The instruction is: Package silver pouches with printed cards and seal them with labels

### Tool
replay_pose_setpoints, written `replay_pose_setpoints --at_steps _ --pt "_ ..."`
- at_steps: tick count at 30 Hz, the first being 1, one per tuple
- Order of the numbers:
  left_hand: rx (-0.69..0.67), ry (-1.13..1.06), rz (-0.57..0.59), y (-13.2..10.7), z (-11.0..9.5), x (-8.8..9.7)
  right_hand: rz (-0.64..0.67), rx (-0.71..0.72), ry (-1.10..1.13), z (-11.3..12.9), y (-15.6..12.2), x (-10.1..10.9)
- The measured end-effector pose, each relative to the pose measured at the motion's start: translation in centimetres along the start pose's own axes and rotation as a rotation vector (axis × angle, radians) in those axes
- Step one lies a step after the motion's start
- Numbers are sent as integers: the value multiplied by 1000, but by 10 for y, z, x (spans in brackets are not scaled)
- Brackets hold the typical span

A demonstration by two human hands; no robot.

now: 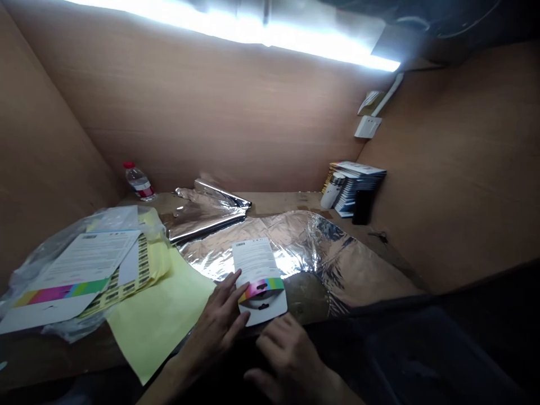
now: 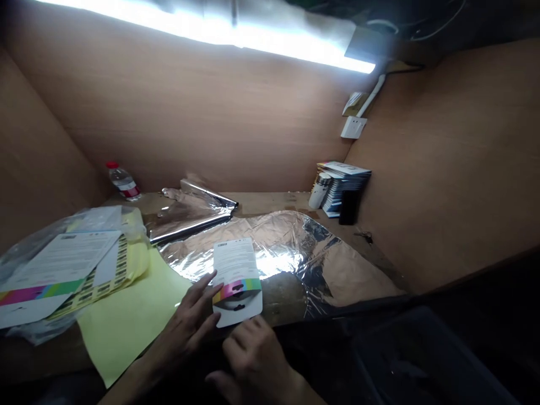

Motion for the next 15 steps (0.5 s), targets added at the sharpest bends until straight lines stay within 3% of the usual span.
replay_pose_setpoints --at_steps 2,6,10,15 --pt "-76 185 176 -4 -2 -18 -24 -47 -61 -25 0 9" --pt "-141 307 277 0 -4 -38 49 10 -136 -53 5 -8" --pt "-190 352 343 -23 -7 -50 -38 97 -114 -31 -16 -25" --pt "-319 369 334 -51 -18 -46 -239 42 -63 -16 -38 -13"
Point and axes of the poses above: each hand's wrist, its own y-axis towards the middle knuckle, its own x-axis out of the back of the hand, z = x × y, the point moved 10 cm from there along y, towards the middle knuckle, and after that the axes turned 15 degrees about -y, right-handed, at the moved point
